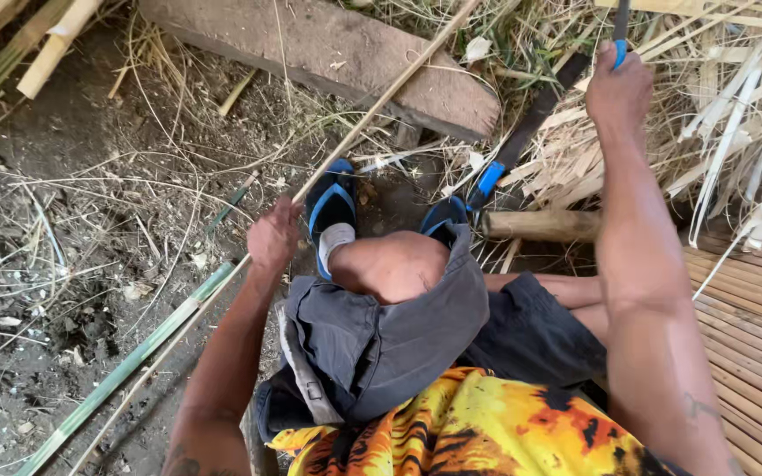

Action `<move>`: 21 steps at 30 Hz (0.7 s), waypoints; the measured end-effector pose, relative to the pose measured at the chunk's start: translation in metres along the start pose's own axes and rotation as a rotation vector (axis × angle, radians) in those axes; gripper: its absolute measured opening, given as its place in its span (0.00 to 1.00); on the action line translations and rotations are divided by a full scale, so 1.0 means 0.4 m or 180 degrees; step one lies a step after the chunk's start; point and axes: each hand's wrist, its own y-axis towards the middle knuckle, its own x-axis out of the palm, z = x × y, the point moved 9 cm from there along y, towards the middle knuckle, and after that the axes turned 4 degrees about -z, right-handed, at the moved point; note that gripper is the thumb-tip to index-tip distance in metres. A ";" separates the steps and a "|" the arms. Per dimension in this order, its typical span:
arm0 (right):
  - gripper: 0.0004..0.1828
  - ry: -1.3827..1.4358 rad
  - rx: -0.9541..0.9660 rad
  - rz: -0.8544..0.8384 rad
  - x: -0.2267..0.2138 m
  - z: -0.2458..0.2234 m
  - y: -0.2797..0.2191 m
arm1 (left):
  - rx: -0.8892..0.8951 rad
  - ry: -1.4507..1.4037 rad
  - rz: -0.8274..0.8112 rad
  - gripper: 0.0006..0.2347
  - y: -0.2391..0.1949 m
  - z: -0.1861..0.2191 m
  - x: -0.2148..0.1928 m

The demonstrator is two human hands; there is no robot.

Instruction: The person sits on the ground and uses a machete to split long bamboo poles into thin strips. They hold the bamboo against a wooden block and repeatedly strike it with the machete to separate the material.

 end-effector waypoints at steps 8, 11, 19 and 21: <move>0.34 -0.1981 -0.1349 -0.2394 0.434 -0.159 -0.413 | 0.0318 0.0188 0.0652 0.11 -0.034 0.014 0.036; 0.33 -0.1974 -0.1696 -0.1906 0.396 -0.087 -0.294 | 0.0604 0.0075 0.0888 0.10 -0.048 0.020 0.021; 0.29 -0.0525 0.0165 -0.0388 0.010 -0.003 -0.019 | 0.0756 0.0215 0.0603 0.17 0.034 0.029 -0.020; 0.39 -0.1490 -0.1152 0.0020 0.117 -0.125 -0.144 | 0.0827 0.0267 0.0389 0.22 0.063 0.056 0.003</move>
